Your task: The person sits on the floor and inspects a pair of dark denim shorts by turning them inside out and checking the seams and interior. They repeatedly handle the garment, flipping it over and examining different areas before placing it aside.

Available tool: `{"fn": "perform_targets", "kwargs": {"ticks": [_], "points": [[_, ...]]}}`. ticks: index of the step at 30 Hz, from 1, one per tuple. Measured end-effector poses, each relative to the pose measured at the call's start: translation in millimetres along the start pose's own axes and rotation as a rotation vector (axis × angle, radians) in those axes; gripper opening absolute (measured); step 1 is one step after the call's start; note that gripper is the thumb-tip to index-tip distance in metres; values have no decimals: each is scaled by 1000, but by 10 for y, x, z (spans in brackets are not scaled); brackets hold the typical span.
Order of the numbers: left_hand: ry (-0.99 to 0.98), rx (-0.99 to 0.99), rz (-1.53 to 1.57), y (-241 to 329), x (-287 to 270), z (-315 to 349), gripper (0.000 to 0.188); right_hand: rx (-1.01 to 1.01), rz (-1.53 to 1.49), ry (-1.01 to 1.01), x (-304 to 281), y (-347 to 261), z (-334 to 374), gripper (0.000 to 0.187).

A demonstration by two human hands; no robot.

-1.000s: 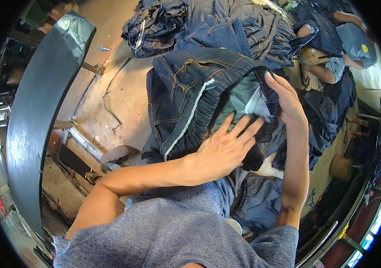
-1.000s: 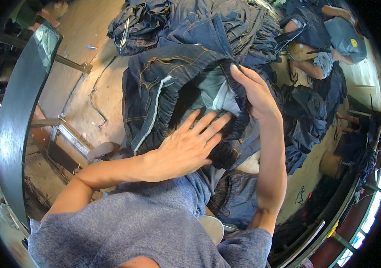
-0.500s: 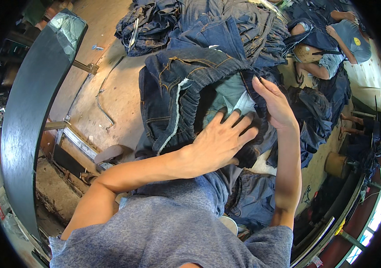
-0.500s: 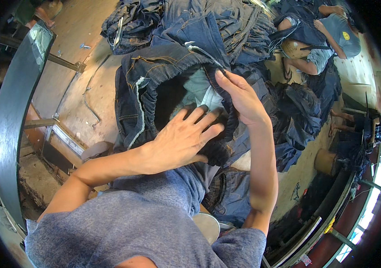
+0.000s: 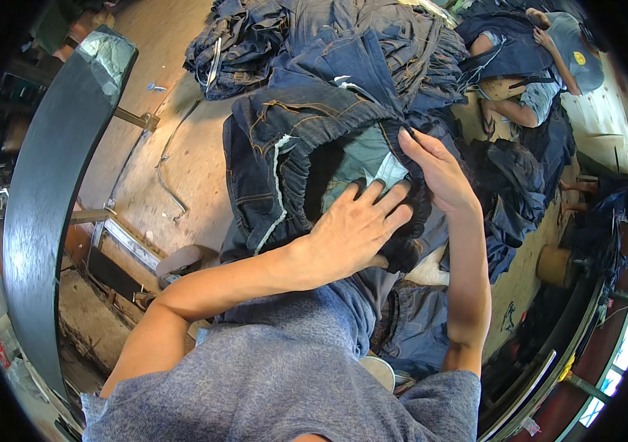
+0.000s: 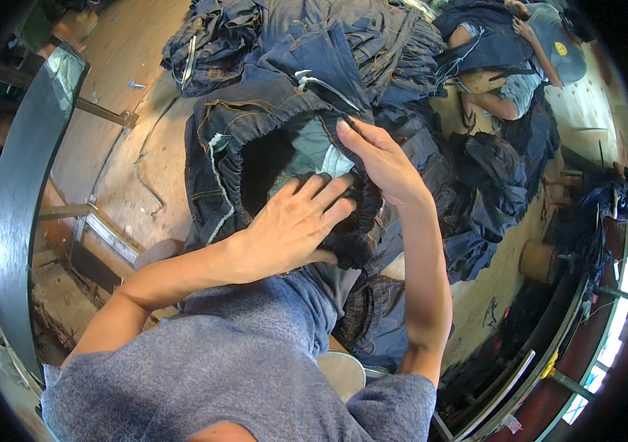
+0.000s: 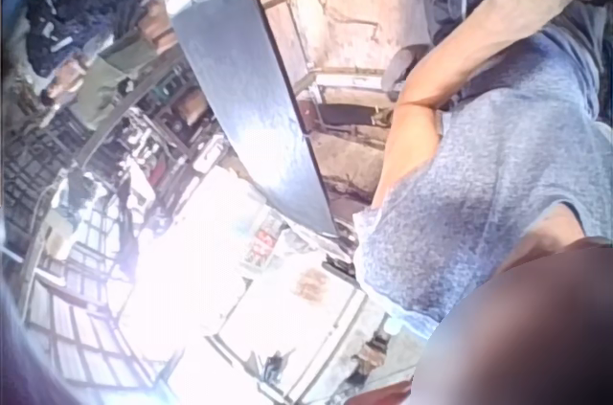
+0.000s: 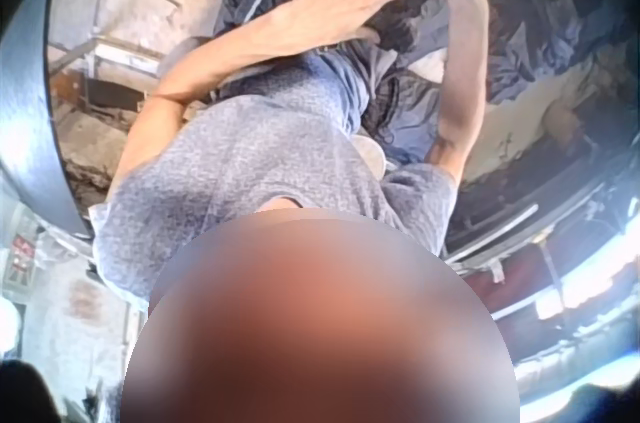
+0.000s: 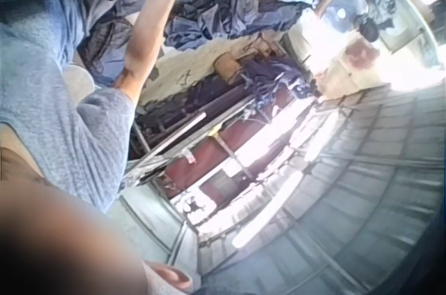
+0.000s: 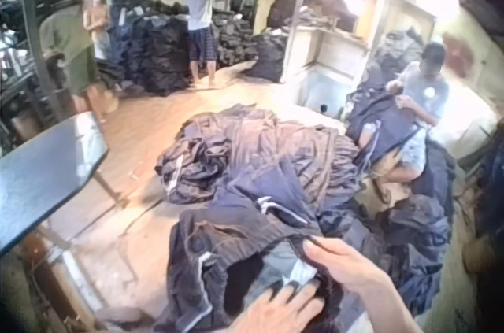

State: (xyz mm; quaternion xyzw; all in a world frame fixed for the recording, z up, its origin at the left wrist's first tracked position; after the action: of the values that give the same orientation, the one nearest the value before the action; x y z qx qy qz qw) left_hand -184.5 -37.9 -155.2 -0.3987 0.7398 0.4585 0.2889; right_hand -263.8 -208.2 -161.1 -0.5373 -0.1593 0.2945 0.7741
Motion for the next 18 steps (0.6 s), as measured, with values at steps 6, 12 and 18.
{"fn": "perform_targets", "kwargs": {"ticks": [6, 12, 18], "points": [[-20, -6, -13, 3, 7, -5, 85, -22, 24, -30, -4, 19, 23, 33], [7, 52, 11, 79, -98, -46, 81, -191, 58, 144, -87, -84, -16, 38], [581, 188, 108, 248, -649, 119, 42, -337, 29, 686, -1812, -954, -266, 47]]}}
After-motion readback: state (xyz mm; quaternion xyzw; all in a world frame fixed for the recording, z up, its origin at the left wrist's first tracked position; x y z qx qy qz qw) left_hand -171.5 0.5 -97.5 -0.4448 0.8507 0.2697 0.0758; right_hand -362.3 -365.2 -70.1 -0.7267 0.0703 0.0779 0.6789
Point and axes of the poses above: each hand's wrist, its own z-axis away from the middle knuckle, its own x-axis out of the palm, y = z × x, the point moved 4 cm from there along -z, towards the middle knuckle, and after that the axes turned 14 degrees about y, right-handed, at the moved point
